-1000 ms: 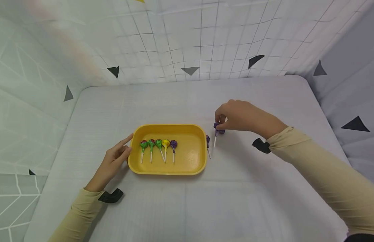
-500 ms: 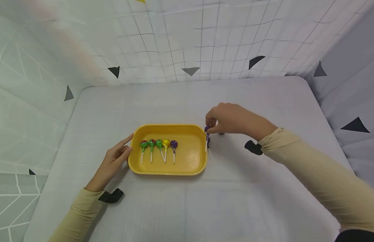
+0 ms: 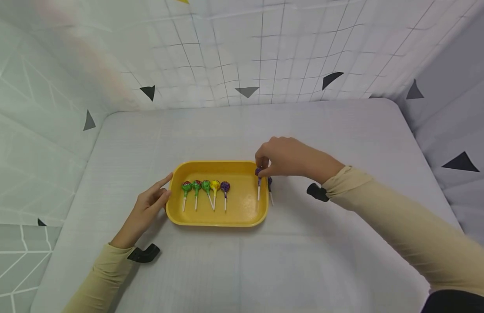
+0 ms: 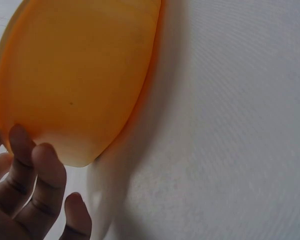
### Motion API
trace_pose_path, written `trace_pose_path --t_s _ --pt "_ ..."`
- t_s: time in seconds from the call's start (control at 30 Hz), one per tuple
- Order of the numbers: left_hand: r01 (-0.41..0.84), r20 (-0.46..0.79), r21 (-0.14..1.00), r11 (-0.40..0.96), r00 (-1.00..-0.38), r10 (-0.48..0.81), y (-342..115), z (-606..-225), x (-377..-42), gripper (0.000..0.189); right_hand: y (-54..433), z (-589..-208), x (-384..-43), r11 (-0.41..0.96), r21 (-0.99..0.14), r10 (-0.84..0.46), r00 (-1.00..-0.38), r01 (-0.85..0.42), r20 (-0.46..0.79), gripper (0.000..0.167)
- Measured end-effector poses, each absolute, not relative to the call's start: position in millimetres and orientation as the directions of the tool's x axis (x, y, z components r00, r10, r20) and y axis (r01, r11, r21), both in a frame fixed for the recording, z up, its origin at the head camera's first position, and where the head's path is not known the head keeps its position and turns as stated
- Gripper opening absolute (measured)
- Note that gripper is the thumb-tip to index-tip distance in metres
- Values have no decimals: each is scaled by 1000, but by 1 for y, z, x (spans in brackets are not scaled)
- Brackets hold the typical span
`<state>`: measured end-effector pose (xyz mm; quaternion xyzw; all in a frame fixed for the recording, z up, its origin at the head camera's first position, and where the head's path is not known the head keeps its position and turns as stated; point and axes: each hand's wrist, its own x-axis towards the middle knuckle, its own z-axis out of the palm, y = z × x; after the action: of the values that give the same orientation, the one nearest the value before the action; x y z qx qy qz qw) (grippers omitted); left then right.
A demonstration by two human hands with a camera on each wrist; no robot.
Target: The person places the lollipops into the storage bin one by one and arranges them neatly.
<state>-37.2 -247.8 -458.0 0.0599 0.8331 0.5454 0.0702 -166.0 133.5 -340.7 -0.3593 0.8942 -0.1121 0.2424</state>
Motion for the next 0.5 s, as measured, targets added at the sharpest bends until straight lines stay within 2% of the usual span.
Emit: trace_pose_path --t_s 0.5 --pt "35 -41 919 393 -982 184 -248 -459 -38 52 103 -352 -161 684 -332 -729 -587 -650 -351 14"
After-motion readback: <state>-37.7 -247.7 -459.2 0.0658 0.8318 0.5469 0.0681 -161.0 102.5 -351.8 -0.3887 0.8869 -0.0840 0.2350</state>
